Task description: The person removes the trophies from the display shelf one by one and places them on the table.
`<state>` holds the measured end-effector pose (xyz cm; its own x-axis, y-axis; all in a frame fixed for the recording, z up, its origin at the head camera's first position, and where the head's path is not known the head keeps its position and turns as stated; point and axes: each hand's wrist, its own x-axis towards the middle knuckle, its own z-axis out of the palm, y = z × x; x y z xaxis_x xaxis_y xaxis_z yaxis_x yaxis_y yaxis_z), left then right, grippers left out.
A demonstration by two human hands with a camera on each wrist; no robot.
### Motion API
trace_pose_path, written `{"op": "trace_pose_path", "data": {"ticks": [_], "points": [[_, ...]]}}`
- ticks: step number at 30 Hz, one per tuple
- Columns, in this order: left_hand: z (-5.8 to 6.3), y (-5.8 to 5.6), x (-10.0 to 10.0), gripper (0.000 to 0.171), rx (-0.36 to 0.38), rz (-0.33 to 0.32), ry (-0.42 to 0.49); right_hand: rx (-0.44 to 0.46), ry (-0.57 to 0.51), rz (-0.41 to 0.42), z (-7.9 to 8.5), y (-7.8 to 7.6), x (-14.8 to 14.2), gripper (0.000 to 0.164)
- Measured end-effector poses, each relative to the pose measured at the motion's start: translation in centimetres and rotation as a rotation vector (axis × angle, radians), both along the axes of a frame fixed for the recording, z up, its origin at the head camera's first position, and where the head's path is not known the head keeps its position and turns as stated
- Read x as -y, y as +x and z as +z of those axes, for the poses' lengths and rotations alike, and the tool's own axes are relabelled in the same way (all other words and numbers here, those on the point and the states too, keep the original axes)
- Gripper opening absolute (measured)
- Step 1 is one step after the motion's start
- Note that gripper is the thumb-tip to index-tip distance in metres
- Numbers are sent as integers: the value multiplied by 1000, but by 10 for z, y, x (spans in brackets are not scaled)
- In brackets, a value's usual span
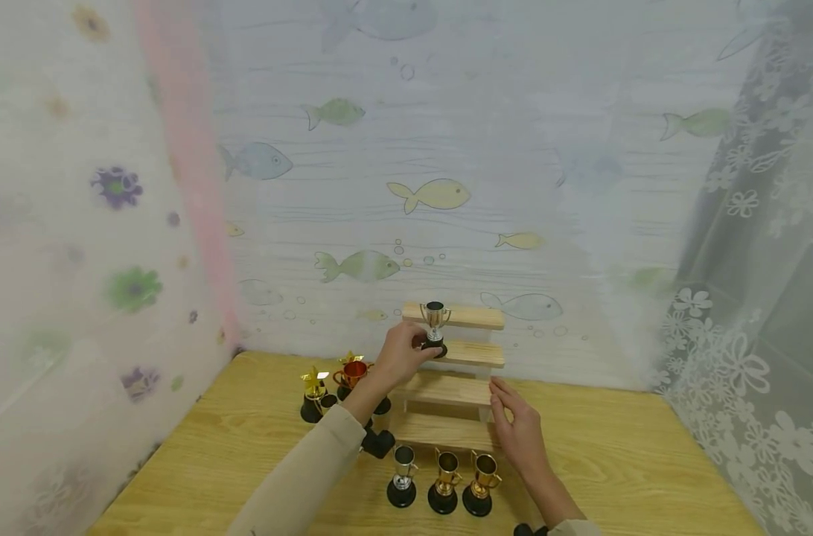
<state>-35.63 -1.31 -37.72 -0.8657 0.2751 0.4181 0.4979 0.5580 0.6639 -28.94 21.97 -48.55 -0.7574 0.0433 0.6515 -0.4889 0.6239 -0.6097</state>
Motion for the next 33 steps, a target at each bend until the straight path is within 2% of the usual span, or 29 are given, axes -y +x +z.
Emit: {"op": "trace_pose_path", "data": {"ticks": [8, 18, 26, 33], "points": [[-9, 7, 10, 18, -17, 6, 2, 17, 2, -2, -1, -2, 0, 30], [-16, 16, 19, 18, 24, 41, 16, 43, -5, 12, -2, 0, 0, 32], [-18, 30, 26, 20, 22, 19, 8, 39, 3, -8, -2, 0, -1, 31], [-27, 43, 34, 20, 16, 16, 4, 7, 10, -6, 0, 1, -1, 30]]}}
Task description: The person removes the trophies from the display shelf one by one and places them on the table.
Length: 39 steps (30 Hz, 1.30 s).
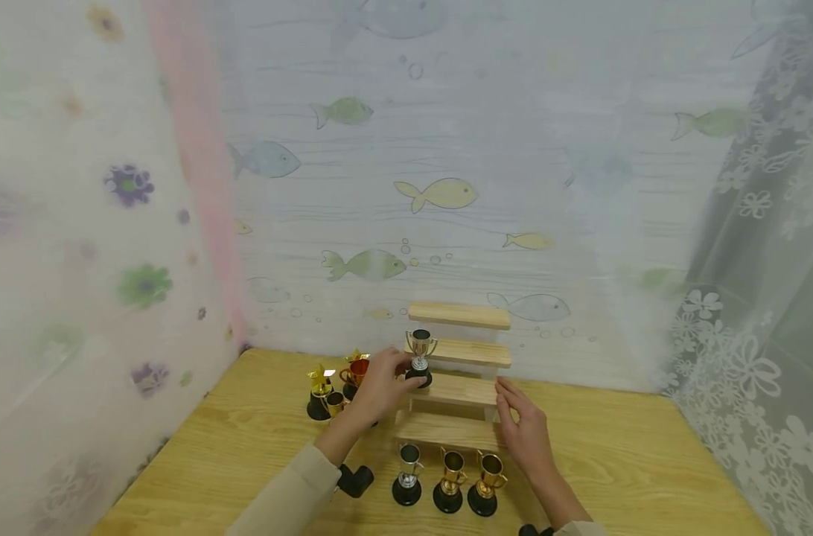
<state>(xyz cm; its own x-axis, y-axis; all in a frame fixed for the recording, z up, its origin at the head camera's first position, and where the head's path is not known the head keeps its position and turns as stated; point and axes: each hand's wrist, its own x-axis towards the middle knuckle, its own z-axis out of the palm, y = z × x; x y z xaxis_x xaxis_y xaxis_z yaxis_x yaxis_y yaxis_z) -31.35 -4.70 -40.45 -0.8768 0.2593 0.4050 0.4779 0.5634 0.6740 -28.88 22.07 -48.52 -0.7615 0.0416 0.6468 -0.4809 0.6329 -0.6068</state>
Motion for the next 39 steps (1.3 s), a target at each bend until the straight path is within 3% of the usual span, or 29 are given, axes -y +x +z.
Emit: {"op": "trace_pose_path", "data": {"ticks": [7, 22, 32, 39], "points": [[-13, 11, 8, 28, 4, 16, 3, 3, -2, -7, 0, 0, 0, 30], [-28, 30, 31, 22, -46, 46, -13, 1, -6, -3, 1, 1, 0, 29], [-35, 46, 47, 23, -25, 59, -18, -21, -4, -3, 2, 0, -2, 29], [-46, 55, 59, 26, -21, 52, -57, -1, -24, 26, 1, 0, -1, 29]]}}
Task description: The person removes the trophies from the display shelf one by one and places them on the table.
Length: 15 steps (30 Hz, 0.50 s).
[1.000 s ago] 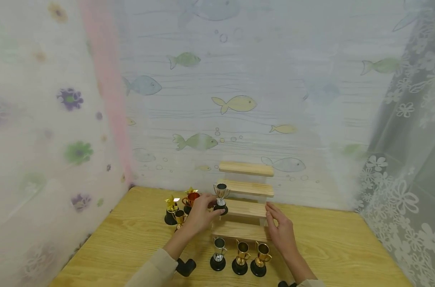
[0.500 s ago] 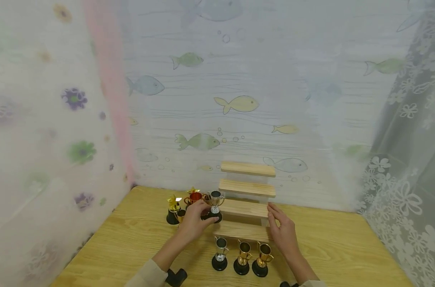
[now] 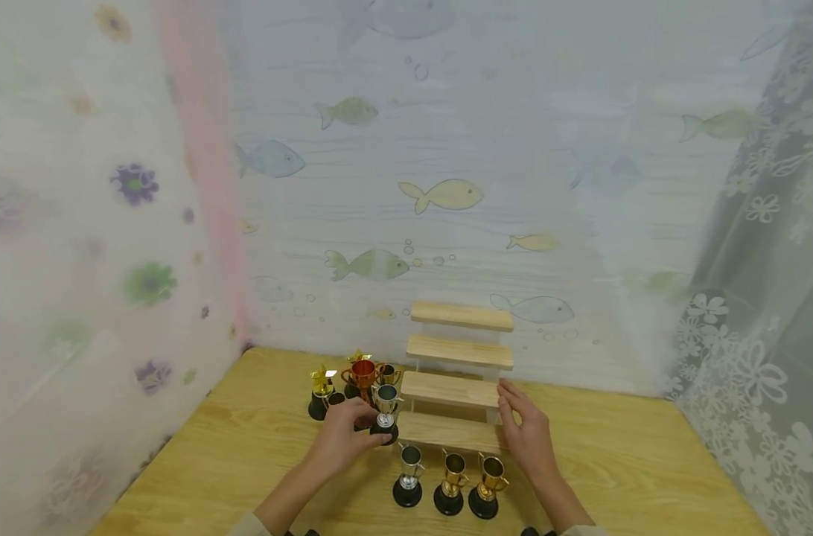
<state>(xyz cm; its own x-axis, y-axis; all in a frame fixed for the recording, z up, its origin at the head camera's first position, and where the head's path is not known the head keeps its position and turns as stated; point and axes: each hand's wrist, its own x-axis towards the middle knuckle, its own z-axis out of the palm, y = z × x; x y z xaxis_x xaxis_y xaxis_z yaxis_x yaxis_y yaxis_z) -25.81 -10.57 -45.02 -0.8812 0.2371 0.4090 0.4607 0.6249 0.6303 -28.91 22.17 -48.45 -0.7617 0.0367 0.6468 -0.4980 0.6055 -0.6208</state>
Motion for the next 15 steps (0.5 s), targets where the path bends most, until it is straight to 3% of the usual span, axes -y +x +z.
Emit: {"op": "trace_pose_path", "data": {"ticks": [10, 15], "points": [[-19, 7, 10, 31, 60, -34, -37, 23, 7, -14, -3, -2, -1, 30], [-29, 6, 11, 28, 85, -83, -29, 30, 10, -10, -2, -2, -1, 31]]}}
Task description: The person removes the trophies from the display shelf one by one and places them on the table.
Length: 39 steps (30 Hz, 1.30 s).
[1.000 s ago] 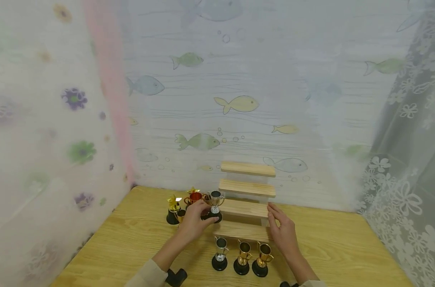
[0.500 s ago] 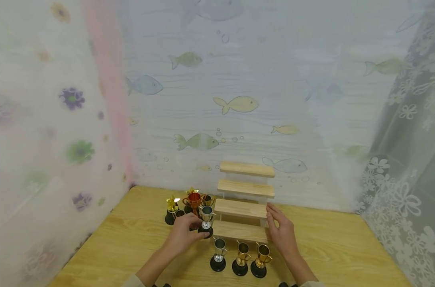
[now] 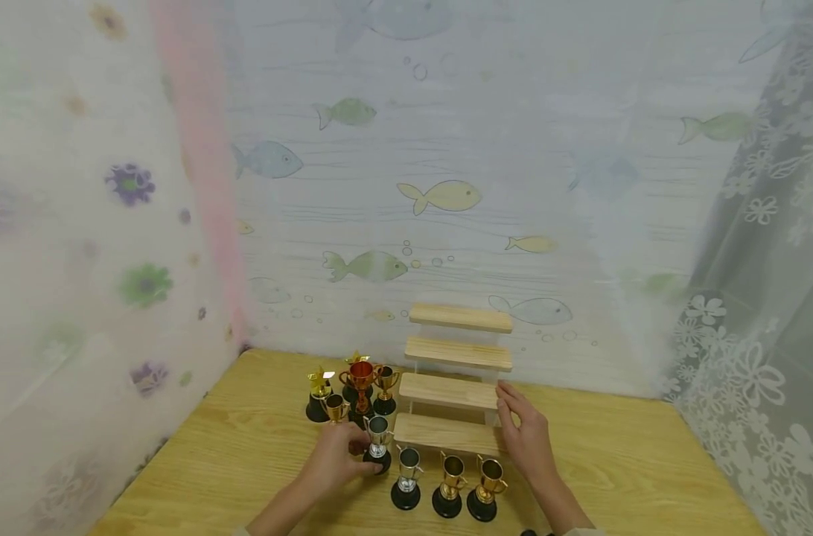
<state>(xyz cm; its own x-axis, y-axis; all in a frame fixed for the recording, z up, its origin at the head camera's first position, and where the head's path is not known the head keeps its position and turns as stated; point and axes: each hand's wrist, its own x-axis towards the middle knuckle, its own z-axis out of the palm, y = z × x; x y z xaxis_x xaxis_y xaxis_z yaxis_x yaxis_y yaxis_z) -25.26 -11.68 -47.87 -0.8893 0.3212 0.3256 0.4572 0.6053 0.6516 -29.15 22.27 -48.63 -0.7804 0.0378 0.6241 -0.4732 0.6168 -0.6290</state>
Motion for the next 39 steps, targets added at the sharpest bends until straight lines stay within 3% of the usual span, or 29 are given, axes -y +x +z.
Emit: {"op": "trace_pose_path", "data": {"ticks": [7, 14, 25, 28, 31, 39], "points": [[-9, -1, 2, 24, 9, -48, 11, 12, 16, -7, 2, -3, 2, 32], [-13, 0, 3, 24, 103, -88, 24, 48, 4, 7, 4, -4, 3, 32], [-11, -1, 3, 33, 164, -139, 53, 101, 1, 13, 12, 2, -6, 31], [-2, 2, 12, 38, 210, -140, 67, 130, -24, 27, 15, 3, -9, 30], [14, 6, 24, 41, 224, -112, 50, 165, -56, 59, 20, 4, -11, 29], [54, 15, 52, 32, 114, 59, 13, 252, -48, 126, 37, 2, -18, 28]]}}
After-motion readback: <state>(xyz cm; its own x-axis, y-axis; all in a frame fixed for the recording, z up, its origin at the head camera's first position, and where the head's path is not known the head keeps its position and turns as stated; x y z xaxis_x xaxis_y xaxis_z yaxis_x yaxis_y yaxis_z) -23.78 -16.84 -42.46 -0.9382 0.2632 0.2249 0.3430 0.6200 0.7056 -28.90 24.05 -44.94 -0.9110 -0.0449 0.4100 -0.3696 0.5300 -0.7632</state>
